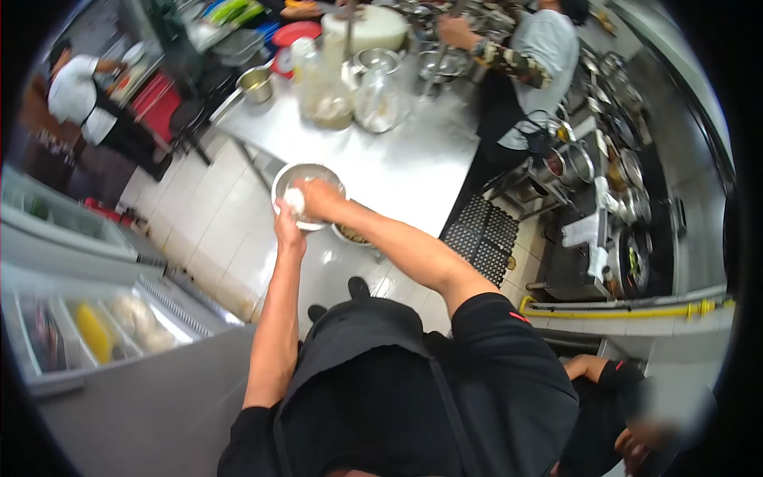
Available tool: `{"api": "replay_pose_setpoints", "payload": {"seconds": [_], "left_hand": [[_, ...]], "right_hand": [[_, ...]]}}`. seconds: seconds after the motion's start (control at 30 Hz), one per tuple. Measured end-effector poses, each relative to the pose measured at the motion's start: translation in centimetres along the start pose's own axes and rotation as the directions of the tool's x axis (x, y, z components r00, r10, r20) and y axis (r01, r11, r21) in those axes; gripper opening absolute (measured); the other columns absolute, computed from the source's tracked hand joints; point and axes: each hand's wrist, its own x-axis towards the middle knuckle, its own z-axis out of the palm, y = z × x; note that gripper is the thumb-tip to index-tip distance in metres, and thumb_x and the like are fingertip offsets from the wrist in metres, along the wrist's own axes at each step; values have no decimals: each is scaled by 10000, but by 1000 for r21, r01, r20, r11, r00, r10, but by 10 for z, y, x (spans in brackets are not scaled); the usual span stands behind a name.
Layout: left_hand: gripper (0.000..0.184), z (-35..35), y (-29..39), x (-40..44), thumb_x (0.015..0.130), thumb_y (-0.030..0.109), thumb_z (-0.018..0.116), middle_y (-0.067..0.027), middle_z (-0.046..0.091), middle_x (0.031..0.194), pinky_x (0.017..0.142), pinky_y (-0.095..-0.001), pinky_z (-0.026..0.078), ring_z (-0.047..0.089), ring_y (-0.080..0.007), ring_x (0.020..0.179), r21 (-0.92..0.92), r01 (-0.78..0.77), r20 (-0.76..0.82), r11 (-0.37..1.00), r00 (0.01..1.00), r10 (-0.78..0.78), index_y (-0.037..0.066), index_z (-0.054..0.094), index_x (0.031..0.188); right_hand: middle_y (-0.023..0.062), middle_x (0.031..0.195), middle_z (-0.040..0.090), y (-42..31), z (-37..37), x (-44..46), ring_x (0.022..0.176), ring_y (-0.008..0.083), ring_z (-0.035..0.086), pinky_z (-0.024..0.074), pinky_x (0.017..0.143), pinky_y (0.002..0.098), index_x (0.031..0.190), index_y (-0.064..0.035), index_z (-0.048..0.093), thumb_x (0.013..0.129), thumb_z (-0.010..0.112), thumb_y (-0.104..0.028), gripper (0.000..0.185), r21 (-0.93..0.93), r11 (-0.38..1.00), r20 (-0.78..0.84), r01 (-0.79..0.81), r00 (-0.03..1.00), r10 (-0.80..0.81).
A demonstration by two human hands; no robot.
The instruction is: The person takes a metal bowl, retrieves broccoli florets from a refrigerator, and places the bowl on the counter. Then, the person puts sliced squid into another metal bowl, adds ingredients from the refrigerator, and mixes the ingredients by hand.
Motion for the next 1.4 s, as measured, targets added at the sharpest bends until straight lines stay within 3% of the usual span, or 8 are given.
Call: {"api": "replay_pose_setpoints", "payload": {"seconds": [0.23, 0.37, 0.53, 0.6, 0.73, 1.13, 1.3, 1.4], "left_hand": [[567, -1, -7, 6, 948, 500, 256, -140, 459, 1262, 740, -478, 535, 539, -319, 1069, 84, 122, 30, 989, 992, -125, 86, 308, 1331], [596, 27, 8, -10, 953, 496, 222, -151, 421, 1312, 906, -445, 467, 495, -314, 1141, 111, 136, 85, 985, 986, -146, 50, 339, 1331], [594, 17, -5, 1, 942, 517, 245, -161, 450, 1266, 775, -507, 524, 536, -335, 1077, 93, 145, 25, 985, 989, -148, 67, 338, 1318], [593, 7, -6, 5, 942, 512, 256, -152, 463, 1259, 784, -494, 523, 537, -317, 1078, 52, 132, 116, 990, 984, -138, 61, 329, 1321], [577, 25, -15, -6, 945, 502, 266, -133, 473, 1255, 791, -456, 531, 542, -287, 1077, 104, -76, 72, 992, 995, 69, 73, 310, 1329], [670, 11, -5, -9, 914, 576, 235, -171, 429, 1298, 766, -553, 524, 507, -354, 1118, 100, 173, 149, 980, 971, -187, 76, 284, 1358], [674, 9, -3, -5, 920, 566, 227, -169, 447, 1287, 790, -546, 516, 520, -348, 1104, 44, 212, 211, 976, 953, -216, 47, 311, 1343], [668, 14, 0, -11, 927, 554, 223, -168, 470, 1260, 796, -536, 512, 542, -340, 1073, 66, 203, 200, 977, 957, -212, 24, 346, 1314]], "right_hand": [[189, 1056, 583, 20, -13, 1, 935, 353, 594, 486, 792, 405, 1162, -105, 541, 554, 720, -88, 634, -19, 1000, 12, 19, 1000, -19], [201, 1103, 553, 8, -18, -5, 935, 361, 590, 494, 759, 418, 1144, -103, 541, 570, 725, -121, 603, 37, 999, -48, -19, 999, 21], [205, 1143, 534, 19, -29, 2, 924, 410, 588, 498, 753, 427, 1131, -106, 545, 605, 708, -115, 551, -199, 980, 253, 5, 966, 46], [210, 1213, 492, -1, -41, -23, 917, 455, 579, 501, 771, 432, 1132, -108, 544, 626, 703, -109, 531, -314, 949, 138, -11, 989, 57], [240, 1285, 425, 15, -7, -21, 916, 475, 570, 495, 789, 444, 1133, -94, 538, 659, 672, -100, 492, 118, 969, -112, -216, 967, 229], [194, 1069, 595, -7, -62, -33, 1028, 346, 562, 467, 829, 399, 1220, -114, 494, 639, 591, 54, 612, 285, 958, -76, 33, 997, -12], [154, 710, 643, 19, -42, -22, 652, 366, 611, 496, 623, 425, 835, -64, 676, 689, 602, -105, 169, 93, 990, -479, 106, 877, -49], [164, 737, 646, 17, -54, -27, 679, 356, 619, 497, 641, 420, 825, -45, 675, 680, 623, -132, 177, 31, 1000, -365, -6, 931, 17]]}}
